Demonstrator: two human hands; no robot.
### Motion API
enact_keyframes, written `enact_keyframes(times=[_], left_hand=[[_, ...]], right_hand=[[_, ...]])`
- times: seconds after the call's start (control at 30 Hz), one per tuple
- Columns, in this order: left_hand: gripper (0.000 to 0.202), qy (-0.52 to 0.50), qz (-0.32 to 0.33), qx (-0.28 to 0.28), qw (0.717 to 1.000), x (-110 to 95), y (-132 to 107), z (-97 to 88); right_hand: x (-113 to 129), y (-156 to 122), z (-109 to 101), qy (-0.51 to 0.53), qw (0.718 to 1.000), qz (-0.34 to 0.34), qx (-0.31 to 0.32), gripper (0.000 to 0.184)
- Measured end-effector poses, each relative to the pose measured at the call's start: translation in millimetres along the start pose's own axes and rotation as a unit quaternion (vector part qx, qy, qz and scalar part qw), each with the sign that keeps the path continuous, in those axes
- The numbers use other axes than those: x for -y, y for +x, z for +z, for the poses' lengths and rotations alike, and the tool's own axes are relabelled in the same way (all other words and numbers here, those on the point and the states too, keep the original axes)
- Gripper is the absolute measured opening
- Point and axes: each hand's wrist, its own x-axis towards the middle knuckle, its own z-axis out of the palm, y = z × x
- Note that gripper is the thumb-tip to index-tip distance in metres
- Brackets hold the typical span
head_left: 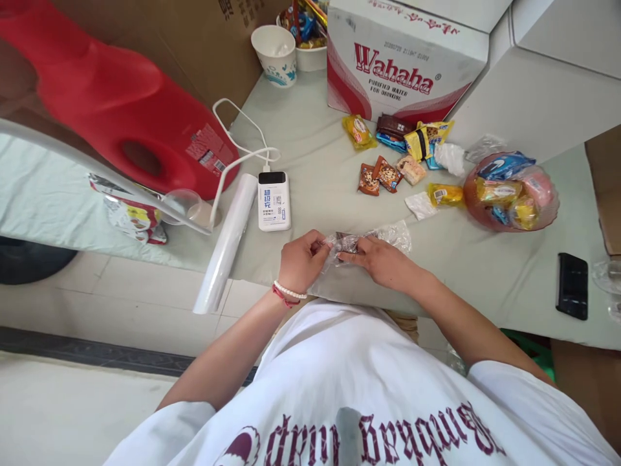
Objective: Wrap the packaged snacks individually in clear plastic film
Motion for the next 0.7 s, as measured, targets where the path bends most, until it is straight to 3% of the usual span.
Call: enact_keyframes(times=[0.13, 0.23, 0.3, 0.4, 0.47, 0.53, 0.7], left_hand=[[0.023, -0.088, 0.01, 0.049, 0.995, -15.1, 1.2, 23.1], [0.031, 0.024, 0.073, 0.049, 0.996, -25.0, 5.3, 43.9], [0.028, 0.123, 0.101, 0.031, 0.987, -28.2, 6.0, 51.8], [0.026, 0.197, 0.103, -0.006, 0.975, -27.4, 7.0, 55.0], [0.04, 0.207, 0.084, -0.039, 0.974, -24.3, 9.4, 54.5], [0.047, 0.205, 0.06, -0.048, 0.976, -21.2, 12.8, 54.2], [0.029, 0.159, 0.055, -0.023, 0.986, -22.5, 14.9, 58.3]], right_hand=[[-1.5, -8.3, 6.7, 0.083, 0.994, -0.02, -0.062, 0.038], [-6.4, -17.4, 14.4, 0.185, 0.974, -0.011, -0.129, 0.036], [-13.1, -23.0, 22.7, 0.192, 0.955, 0.092, -0.206, 0.04], [-26.3, -30.4, 37.0, 0.091, 0.902, 0.298, -0.299, 0.046], [-33.8, -35.4, 42.5, 0.049, 0.882, 0.352, -0.31, 0.043], [-35.9, -40.2, 41.2, 0.063, 0.885, 0.344, -0.309, 0.028], [-5.6, -34.8, 20.1, 0.115, 0.91, 0.294, -0.269, 0.018]])
